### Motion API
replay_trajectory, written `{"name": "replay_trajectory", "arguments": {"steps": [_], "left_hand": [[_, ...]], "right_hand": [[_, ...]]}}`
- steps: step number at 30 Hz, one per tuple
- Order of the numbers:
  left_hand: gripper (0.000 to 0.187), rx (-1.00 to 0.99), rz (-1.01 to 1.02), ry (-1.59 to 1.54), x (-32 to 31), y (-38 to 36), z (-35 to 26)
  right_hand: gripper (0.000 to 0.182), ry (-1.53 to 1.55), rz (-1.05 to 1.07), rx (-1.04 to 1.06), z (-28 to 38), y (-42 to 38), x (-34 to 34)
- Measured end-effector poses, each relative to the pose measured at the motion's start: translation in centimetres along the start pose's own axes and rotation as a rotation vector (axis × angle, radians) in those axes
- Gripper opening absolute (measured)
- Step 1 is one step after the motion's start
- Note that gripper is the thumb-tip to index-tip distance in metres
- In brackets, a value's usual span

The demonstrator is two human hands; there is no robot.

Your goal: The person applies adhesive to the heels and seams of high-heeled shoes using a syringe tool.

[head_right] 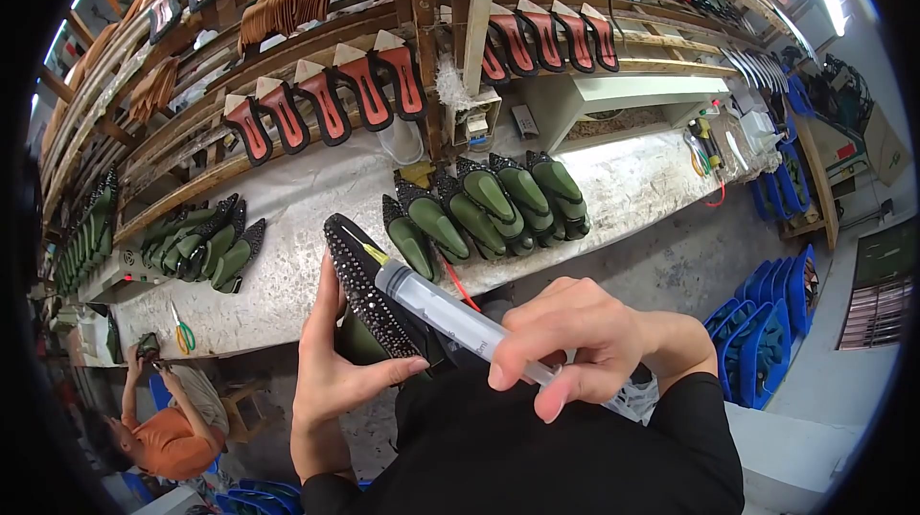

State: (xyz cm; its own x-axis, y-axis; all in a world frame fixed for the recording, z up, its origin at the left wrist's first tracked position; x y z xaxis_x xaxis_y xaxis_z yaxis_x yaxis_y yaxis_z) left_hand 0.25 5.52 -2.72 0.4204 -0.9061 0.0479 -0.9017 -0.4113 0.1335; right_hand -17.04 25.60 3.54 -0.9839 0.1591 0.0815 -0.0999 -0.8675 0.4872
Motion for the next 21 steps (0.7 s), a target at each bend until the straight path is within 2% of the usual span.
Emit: {"name": "replay_trajectory", "arguments": {"steps": [21], "left_hand": [[0.121, -0.011, -0.017, 0.012, -0.28, -0.7, 0.35]], "right_hand": [[0.028, 0.02, -0.011, -0.007, 0.28, -0.81, -0.61]]}}
Point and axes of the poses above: each hand's wrist, its own y-axis towards the middle knuckle, its own x-axis out of the back of the hand, z = x × y, the point moved 1 cm from there along y, towards the middle knuckle
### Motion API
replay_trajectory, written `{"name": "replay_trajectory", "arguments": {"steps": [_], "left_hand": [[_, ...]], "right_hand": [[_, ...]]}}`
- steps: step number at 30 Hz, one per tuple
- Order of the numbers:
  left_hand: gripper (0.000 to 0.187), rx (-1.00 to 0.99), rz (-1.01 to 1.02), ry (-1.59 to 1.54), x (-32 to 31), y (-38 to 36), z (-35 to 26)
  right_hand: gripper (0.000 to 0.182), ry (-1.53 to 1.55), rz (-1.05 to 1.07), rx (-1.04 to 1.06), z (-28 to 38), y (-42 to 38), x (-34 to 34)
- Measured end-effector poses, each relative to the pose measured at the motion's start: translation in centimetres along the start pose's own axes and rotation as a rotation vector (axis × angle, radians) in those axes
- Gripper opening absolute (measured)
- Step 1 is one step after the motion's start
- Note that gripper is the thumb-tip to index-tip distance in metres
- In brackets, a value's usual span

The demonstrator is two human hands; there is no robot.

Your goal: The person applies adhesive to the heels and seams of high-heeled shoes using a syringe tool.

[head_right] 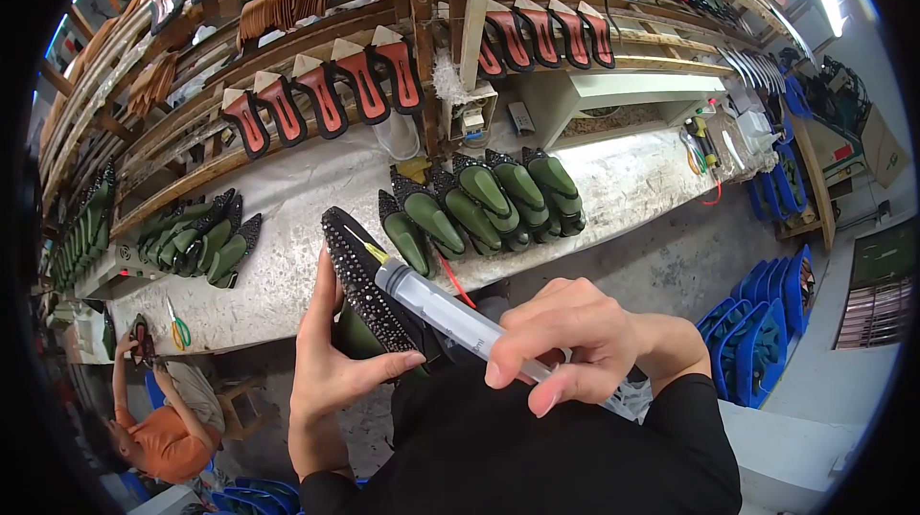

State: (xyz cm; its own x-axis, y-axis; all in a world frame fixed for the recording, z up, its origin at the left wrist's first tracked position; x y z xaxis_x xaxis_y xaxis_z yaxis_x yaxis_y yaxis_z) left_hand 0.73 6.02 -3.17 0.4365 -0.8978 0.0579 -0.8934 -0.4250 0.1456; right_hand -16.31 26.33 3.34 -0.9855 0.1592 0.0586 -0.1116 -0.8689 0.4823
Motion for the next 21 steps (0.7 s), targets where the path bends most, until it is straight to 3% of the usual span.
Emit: {"name": "replay_trajectory", "arguments": {"steps": [21], "left_hand": [[0.122, -0.02, -0.007, 0.005, 0.0, 0.28, -0.03]], "right_hand": [[0.025, 0.049, -0.017, -0.013, -0.01, -0.48, -0.24]]}}
Point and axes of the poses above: each hand's wrist, its own y-axis towards the middle knuckle, its own x-axis out of the back of the hand, z = x × y, the point moved 1 cm from there along y, towards the middle knuckle
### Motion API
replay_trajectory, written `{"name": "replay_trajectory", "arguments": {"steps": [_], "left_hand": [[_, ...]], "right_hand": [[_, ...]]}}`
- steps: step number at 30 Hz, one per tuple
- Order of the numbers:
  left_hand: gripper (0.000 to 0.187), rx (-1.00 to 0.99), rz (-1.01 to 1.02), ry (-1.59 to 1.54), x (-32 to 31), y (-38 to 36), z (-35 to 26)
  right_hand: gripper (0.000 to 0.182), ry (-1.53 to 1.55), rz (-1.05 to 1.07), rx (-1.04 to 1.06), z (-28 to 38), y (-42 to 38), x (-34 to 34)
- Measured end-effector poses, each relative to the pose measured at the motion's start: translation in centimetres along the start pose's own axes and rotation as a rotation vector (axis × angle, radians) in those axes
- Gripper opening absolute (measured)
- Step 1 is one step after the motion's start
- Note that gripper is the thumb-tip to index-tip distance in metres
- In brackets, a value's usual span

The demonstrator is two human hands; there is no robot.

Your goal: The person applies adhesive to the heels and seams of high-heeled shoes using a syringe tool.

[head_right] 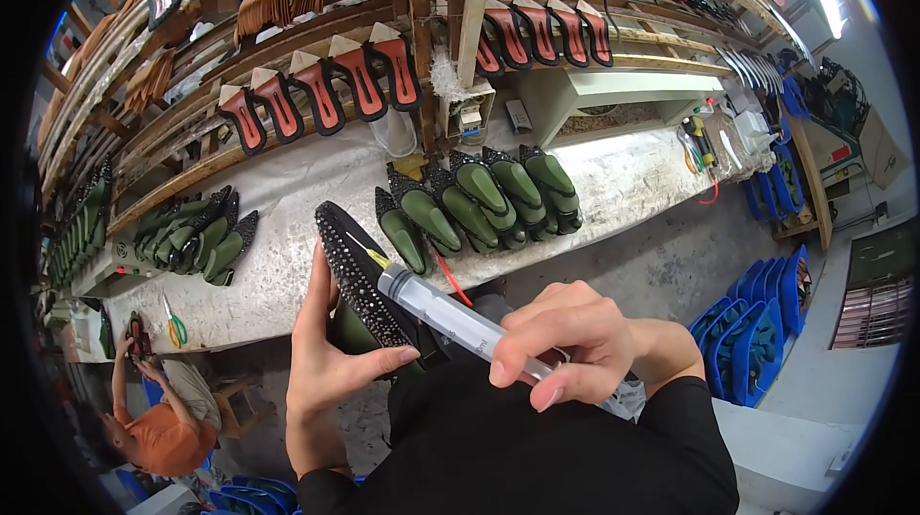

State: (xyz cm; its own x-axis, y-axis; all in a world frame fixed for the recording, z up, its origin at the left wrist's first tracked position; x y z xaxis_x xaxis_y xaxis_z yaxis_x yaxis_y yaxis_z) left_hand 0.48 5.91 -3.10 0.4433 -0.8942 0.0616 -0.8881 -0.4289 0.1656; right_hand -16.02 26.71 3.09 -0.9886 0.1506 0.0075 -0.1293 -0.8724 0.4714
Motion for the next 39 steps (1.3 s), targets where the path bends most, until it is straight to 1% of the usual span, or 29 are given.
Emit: {"name": "replay_trajectory", "arguments": {"steps": [4, 9, 19, 39], "left_hand": [[0.123, 0.002, -0.013, -0.028, -0.1, 0.1, 0.1], [0.123, -0.032, -0.014, 0.042, 0.2, 0.1, 0.6], [0.125, 0.11, -0.044, -0.155, -0.1, 0.2, -0.1], [0.129, 0.075, -0.095, -0.214, 0.4, 0.0, 1.1]], "right_hand": [[0.024, 0.012, -0.009, -0.014, 0.0, -0.2, -0.1], [0.024, 0.041, -0.024, -0.01, -0.1, -0.3, -0.2], [0.024, 0.068, -0.025, -0.014, -0.4, -0.7, -0.4], [0.023, 0.131, -0.063, -0.063, -1.4, -1.3, -1.0]]}}
Point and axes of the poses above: each hand's wrist, its own y-axis towards the middle knuckle, its own x-axis out of the back of the hand, z = x × y, the point moved 1 cm from there along y, towards the middle knuckle
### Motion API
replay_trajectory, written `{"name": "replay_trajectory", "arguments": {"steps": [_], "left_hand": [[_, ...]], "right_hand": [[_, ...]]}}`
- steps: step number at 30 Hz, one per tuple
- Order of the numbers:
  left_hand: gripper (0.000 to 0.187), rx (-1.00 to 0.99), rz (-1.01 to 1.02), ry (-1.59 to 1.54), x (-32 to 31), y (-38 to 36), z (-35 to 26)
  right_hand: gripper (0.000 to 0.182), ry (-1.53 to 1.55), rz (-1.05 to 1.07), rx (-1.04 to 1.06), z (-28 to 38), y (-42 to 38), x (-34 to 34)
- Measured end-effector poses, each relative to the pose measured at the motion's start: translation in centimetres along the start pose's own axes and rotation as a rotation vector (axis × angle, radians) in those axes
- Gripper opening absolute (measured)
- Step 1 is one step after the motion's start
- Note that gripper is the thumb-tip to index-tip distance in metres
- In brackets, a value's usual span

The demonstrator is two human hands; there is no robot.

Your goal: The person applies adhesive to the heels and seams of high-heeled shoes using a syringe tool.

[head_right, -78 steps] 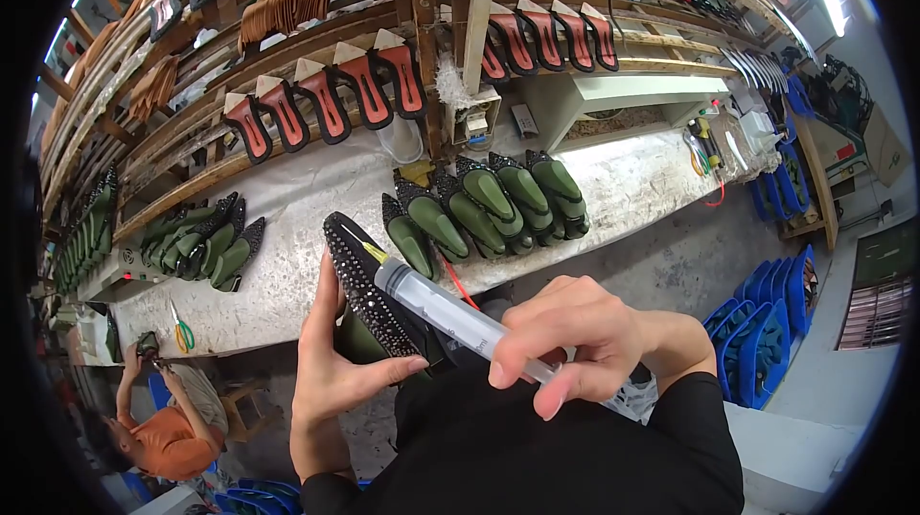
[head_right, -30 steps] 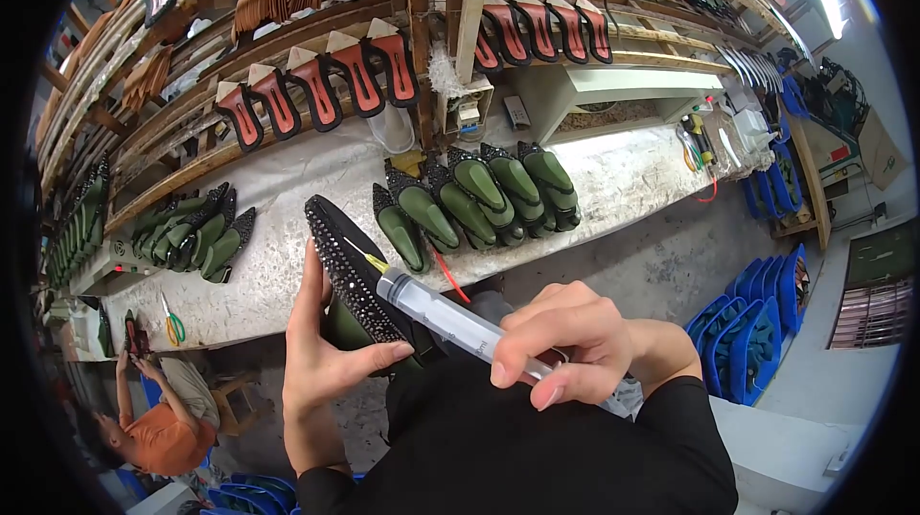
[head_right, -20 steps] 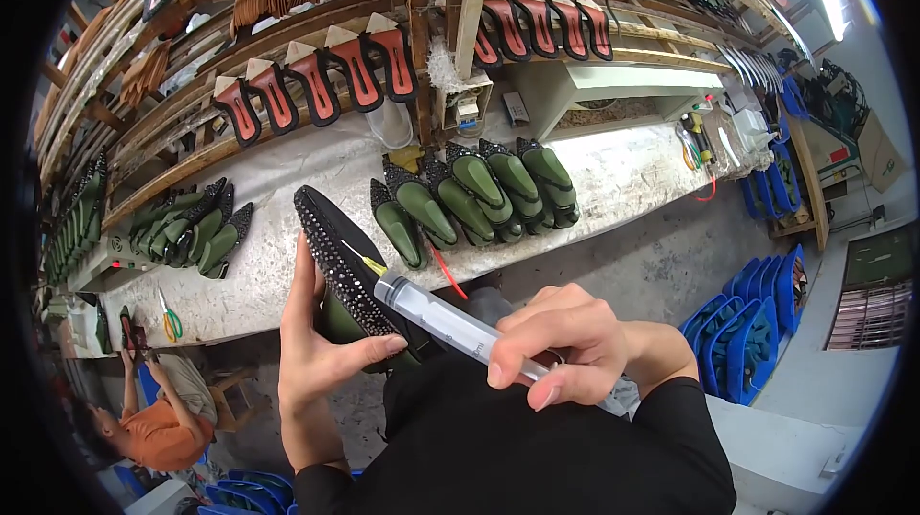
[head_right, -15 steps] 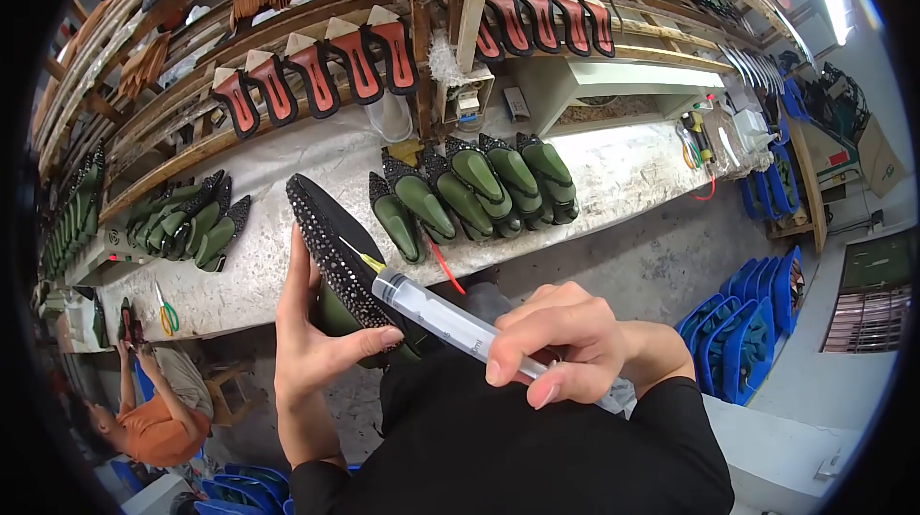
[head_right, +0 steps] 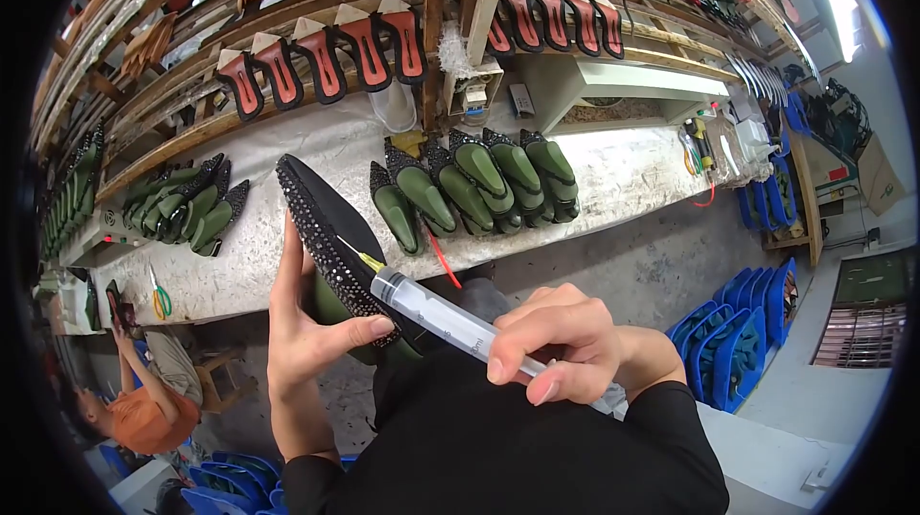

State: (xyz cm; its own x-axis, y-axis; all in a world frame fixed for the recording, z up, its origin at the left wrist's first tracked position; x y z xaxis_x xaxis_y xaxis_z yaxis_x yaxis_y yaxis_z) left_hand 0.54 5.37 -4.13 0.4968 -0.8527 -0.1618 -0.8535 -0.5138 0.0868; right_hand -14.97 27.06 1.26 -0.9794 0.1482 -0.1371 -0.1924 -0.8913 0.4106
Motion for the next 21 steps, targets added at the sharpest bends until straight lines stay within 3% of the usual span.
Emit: {"name": "replay_trajectory", "arguments": {"steps": [21], "left_hand": [[0.121, 0.105, 0.01, -0.289, 0.92, 0.89, 0.09]], "right_hand": [[0.024, 0.096, -0.013, -0.05, -0.65, -0.52, -0.16]]}}
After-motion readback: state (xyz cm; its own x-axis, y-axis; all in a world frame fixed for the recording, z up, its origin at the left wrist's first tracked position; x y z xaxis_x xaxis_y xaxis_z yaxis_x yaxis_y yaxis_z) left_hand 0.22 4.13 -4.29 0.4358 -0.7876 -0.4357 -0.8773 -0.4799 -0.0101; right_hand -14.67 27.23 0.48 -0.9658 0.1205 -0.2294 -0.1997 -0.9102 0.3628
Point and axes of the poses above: each hand's wrist, its own y-axis towards the middle knuckle, its own x-axis out of the back of the hand, z = x × y, the point moved 1 cm from there along y, towards the middle knuckle
